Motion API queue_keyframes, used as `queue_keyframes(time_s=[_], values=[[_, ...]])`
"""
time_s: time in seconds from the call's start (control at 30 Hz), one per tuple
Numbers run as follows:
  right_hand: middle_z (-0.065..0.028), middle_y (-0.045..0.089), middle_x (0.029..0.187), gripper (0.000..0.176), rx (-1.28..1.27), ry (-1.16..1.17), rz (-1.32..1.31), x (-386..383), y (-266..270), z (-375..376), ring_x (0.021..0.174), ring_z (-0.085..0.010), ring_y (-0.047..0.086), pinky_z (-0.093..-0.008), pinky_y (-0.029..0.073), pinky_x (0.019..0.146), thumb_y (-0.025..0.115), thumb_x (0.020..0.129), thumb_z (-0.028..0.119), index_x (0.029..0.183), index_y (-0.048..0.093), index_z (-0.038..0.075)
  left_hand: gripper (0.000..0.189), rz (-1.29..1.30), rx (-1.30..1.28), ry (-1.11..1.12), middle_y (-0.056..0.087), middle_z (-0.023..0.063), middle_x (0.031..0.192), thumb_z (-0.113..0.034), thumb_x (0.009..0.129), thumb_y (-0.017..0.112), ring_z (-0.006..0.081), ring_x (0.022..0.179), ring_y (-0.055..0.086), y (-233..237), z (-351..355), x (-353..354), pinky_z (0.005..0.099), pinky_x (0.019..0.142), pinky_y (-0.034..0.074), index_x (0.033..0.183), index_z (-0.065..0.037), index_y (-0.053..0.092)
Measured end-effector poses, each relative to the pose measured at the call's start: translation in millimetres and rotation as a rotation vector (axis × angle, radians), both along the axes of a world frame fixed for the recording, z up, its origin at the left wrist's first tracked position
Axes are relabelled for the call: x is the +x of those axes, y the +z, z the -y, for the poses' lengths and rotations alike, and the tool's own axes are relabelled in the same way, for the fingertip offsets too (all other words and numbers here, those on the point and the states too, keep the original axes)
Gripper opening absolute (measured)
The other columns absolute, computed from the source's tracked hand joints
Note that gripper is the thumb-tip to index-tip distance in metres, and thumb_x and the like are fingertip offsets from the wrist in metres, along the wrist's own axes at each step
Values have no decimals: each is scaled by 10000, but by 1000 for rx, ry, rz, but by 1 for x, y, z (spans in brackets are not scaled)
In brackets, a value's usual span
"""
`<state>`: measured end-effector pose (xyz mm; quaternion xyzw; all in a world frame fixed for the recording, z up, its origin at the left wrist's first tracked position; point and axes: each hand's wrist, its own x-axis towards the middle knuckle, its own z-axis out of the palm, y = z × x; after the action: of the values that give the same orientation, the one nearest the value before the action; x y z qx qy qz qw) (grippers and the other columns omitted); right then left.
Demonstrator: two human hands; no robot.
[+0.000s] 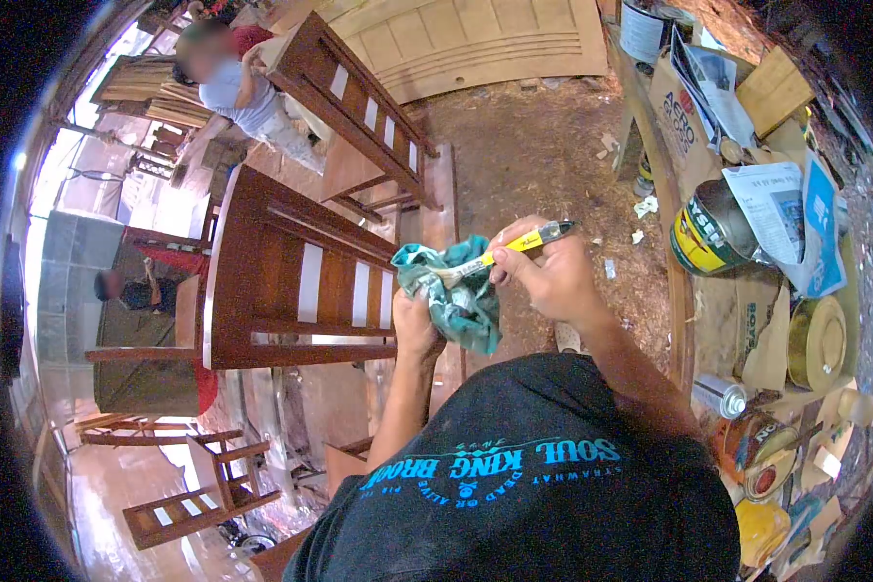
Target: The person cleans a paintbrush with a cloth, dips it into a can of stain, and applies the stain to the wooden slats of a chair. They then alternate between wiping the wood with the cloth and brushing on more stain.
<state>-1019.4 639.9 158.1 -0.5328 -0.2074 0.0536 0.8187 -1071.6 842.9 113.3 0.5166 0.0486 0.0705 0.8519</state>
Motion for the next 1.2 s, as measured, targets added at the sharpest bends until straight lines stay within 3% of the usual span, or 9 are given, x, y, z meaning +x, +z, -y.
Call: queue_keyframes(time_s=[0.2, 0.4, 0.43, 0.67, 0.97, 1.1, 1.2], values=[[-133, 633, 926, 61, 1, -30, -33, -6, 4, -2, 747, -168, 644, -296, 538, 659, 587, 922, -2, 980, 573, 7, 273, -40, 93, 0, 663, 106, 1027, -133, 914, 605, 197, 867, 658, -2, -3, 1, 333, 787, 546, 1121, 43, 580], [-152, 639, 943, 98, 32, -129, -19, -6, 7, 1, 753, -183, 644, -308, 539, 668, 584, 924, 6, 1019, 559, 2, 359, 64, 9, -63, 663, 126, 1091, -10, 837, 645, 228, 952, 667, 3, 2, -3, 348, 868, 541, 1178, 66, 563], [-155, 640, 946, 104, 28, -155, -32, -7, 8, 2, 754, -187, 644, -312, 539, 669, 583, 926, 10, 1025, 555, 0, 430, 45, -7, -138, 631, 111, 1177, 36, 828, 632, 211, 1022, 641, -1, -4, -3, 346, 920, 506, 1243, 29, 521], [-143, 658, 914, 92, 123, -180, -68, -4, 4, 6, 726, -180, 652, -305, 545, 656, 591, 924, 15, 1008, 560, -10, 364, 63, -169, -147, 655, 107, 1126, 6, 830, 663, 212, 1001, 652, 4, -6, -1, 363, 907, 523, 1178, 35, 561], [-112, 657, 847, 51, 39, -100, -64, -7, 1, -3, 705, -163, 651, -294, 539, 631, 593, 924, 17, 969, 581, -4, 170, 76, 88, -5, 673, 73, 1021, -54, 941, 544, 162, 899, 644, 14, 11, 3, 309, 827, 523, 1082, 7, 617], [-109, 653, 849, 64, 29, -85, -47, -9, 0, -6, 701, -157, 651, -290, 538, 622, 600, 922, 21, 978, 581, -5, 163, -51, 159, 71, 668, 71, 1015, -30, 951, 508, 156, 895, 642, 8, 8, 8, 284, 805, 525, 1067, -1, 618], [-113, 654, 869, 75, 39, -117, -40, -6, -2, -8, 701, -155, 650, -288, 537, 626, 604, 922, 26, 985, 579, -6, 193, -7, 180, 26, 664, 69, 1031, -5, 912, 533, 157, 903, 641, -1, 2, 11, 302, 829, 523, 1090, 10, 606]])
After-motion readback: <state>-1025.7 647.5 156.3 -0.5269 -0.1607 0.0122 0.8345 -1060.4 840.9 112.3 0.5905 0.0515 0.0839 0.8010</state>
